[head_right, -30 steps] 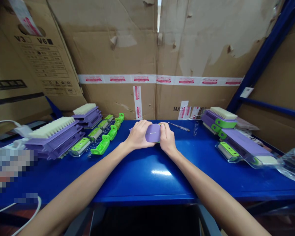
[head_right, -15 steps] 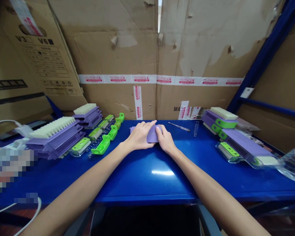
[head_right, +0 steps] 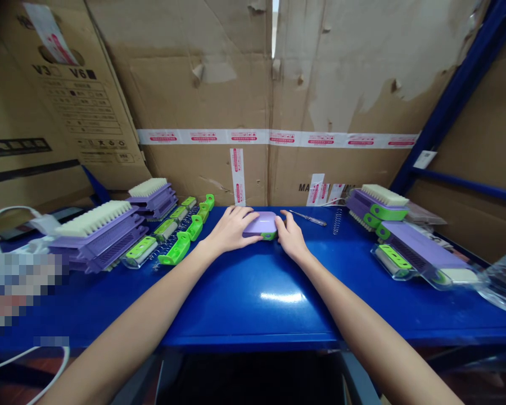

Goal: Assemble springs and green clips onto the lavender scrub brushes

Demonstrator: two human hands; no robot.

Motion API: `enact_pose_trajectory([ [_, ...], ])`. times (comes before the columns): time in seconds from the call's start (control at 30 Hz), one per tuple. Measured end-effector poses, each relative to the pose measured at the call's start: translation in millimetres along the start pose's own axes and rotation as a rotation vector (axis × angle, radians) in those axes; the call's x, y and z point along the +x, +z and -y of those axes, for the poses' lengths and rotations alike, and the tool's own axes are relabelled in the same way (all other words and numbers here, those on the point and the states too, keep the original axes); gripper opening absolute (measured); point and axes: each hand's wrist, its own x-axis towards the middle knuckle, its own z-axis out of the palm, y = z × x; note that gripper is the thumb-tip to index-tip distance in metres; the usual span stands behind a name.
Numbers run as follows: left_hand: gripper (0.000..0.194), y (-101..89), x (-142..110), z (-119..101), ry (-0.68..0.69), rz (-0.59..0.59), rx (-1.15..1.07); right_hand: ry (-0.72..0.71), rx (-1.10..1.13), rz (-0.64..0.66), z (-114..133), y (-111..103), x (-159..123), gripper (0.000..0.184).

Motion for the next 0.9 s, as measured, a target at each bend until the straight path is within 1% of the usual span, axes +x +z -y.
enact_pose_trajectory([
  [0.13,0.042,1.0,-0.7,2.8,-0.023,0.009,0.052,-0.003,0.050,0.008,-7.6,-1.6,4.2,0.053],
  [0.27,0.037,1.5,-0.8,2.5,-0.045,0.017,0.059,-0.034,0.051,0.026,-11.1,-1.4,5.5,0.051],
  [0.57,0.034,2.9,-1.6,1.4,-0.080,0.027,0.045,-0.051,0.059,0.038,-9.6,-2.0,4.0,0.052],
  [0.9,0.035,1.6,-1.8,0.3,-0.081,0.039,0.028,-0.058,0.101,0.058,-10.3,-2.8,4.0,0.052],
])
